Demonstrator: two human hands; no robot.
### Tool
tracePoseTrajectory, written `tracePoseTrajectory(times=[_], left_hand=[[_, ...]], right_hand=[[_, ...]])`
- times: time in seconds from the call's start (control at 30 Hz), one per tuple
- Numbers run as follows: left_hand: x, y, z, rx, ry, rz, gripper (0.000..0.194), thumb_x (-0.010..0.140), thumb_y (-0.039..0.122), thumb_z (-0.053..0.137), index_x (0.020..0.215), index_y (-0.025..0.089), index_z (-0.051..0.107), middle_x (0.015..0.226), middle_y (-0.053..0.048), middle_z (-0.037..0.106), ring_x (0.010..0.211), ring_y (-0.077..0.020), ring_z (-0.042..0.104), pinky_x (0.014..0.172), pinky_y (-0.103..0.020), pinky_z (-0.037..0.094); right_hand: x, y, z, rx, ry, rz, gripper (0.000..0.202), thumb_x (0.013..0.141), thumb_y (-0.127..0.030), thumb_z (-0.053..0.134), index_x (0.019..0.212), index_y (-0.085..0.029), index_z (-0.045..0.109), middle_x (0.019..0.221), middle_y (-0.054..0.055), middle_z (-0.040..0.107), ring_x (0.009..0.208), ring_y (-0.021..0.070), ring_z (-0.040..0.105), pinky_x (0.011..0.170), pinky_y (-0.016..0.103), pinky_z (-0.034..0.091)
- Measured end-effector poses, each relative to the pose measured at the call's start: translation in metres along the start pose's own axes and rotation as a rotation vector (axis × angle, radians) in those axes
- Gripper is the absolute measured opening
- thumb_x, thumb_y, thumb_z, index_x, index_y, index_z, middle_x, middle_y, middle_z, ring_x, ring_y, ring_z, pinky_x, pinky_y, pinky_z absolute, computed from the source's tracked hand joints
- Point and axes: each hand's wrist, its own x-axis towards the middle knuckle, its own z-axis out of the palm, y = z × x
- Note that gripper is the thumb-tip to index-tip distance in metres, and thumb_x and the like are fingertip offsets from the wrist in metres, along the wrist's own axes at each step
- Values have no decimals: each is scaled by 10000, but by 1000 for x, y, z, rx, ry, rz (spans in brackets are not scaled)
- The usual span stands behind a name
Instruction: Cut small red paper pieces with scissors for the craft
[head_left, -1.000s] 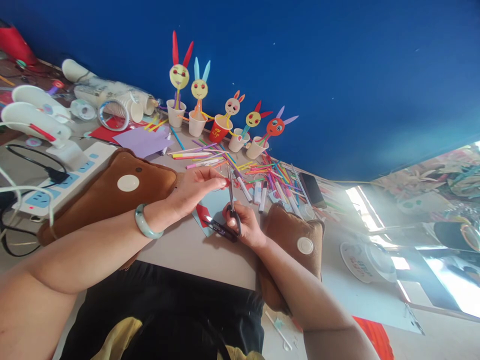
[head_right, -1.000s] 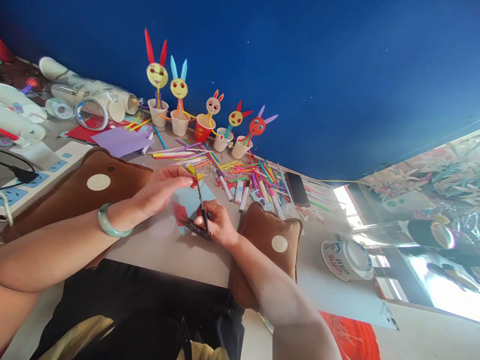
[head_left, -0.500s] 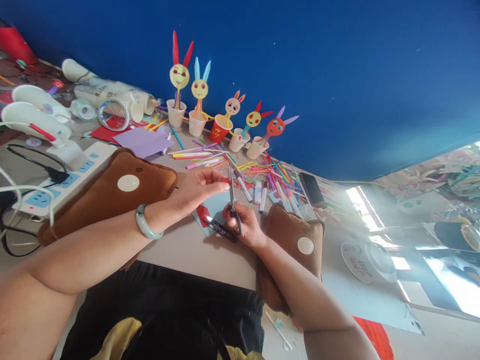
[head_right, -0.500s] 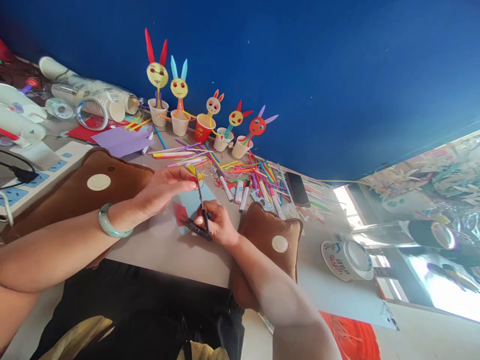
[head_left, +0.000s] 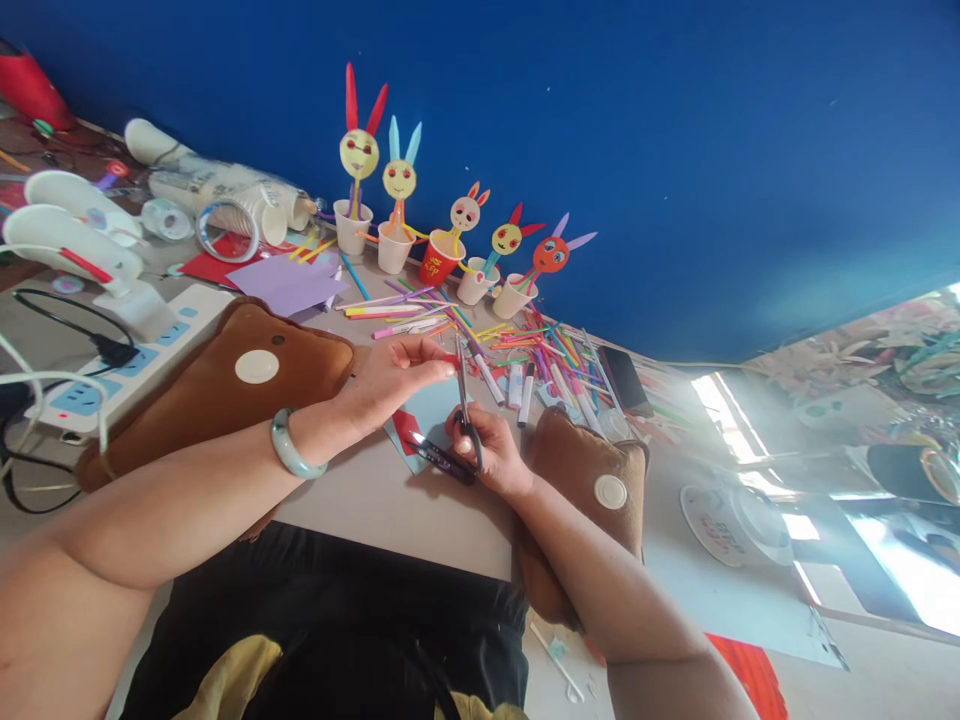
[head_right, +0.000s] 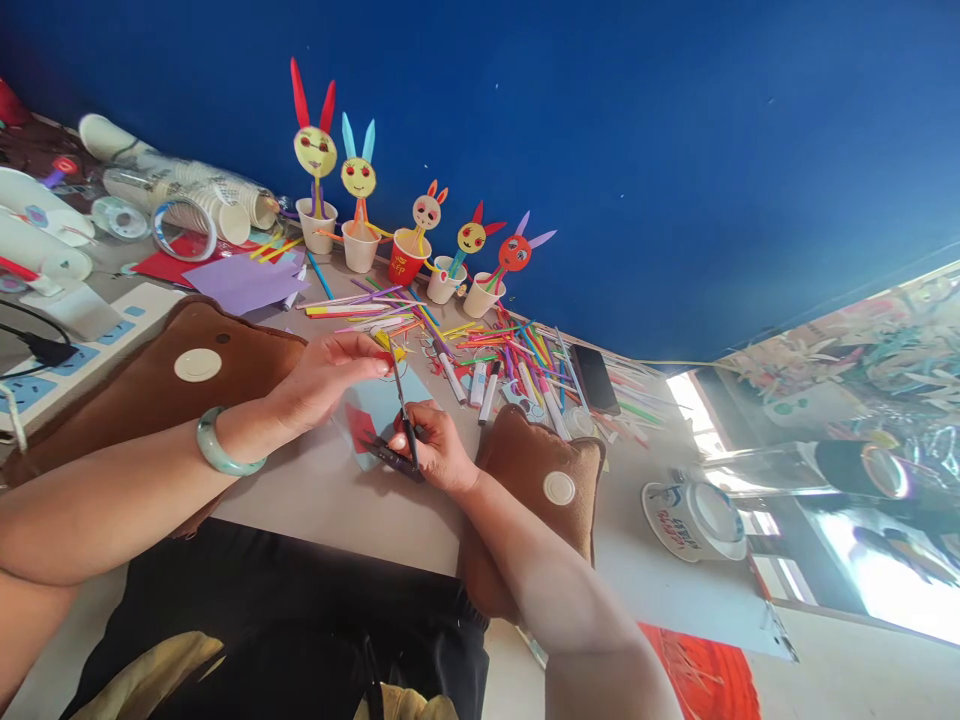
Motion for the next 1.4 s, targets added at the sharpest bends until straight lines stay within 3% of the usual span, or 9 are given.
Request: tracePoseTrajectory(times=[1.4], left_hand=[[2,-1,0,-10,53,23,142,711,303,725,702,174,666,696,-9,662,677,-138,586,660,-274,464]], right_hand=[[1,-4,0,-12,-9,-30,619,779,-779,518,580,-193,507,559,-4,476,588,140,411,597,294,344]])
